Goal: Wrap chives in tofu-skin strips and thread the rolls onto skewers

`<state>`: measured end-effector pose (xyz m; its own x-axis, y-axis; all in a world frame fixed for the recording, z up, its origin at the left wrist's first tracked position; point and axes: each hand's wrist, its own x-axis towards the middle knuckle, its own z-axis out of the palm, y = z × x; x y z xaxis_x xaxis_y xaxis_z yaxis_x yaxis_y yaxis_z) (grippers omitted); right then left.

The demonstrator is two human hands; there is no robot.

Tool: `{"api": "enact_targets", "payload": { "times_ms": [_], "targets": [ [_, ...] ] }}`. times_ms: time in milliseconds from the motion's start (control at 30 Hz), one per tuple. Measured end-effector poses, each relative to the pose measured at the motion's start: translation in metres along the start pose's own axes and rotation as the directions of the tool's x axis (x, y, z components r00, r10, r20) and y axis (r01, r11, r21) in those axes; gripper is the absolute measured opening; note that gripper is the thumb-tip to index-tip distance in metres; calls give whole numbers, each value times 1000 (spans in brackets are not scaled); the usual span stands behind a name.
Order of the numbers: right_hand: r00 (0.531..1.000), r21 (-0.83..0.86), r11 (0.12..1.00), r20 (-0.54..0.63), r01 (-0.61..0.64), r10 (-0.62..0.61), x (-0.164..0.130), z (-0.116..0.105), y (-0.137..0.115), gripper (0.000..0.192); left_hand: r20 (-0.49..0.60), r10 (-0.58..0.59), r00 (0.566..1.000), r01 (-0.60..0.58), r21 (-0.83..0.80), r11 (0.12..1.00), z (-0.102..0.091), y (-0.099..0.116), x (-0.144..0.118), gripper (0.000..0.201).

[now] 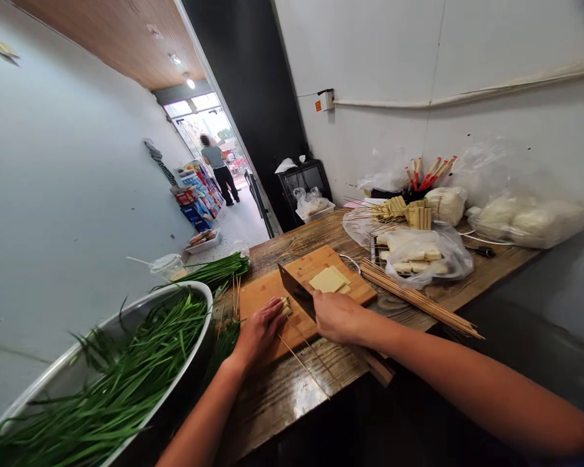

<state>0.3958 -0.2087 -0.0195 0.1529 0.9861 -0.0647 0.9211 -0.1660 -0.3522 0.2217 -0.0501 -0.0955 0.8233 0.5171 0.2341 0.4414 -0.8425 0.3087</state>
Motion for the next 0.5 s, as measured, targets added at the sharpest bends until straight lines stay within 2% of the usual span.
{"api": "enact_targets", "payload": {
  "times_ms": [133,333,500],
  "targets": [
    [998,-39,998,19,59,-58,-2,2,-5,34,-46,3,999,-1,35,999,9,-2,-3,40],
    [1000,-72,997,6,-15,16,-9,-8,-17,41,-103,18,995,-14,44,999,12,-1,-6,38],
    [999,-62,998,50,3,0,-10,-6,-24,34,-100,4,995,-3,9,1000,13,-2,-5,38]
  ]
}}
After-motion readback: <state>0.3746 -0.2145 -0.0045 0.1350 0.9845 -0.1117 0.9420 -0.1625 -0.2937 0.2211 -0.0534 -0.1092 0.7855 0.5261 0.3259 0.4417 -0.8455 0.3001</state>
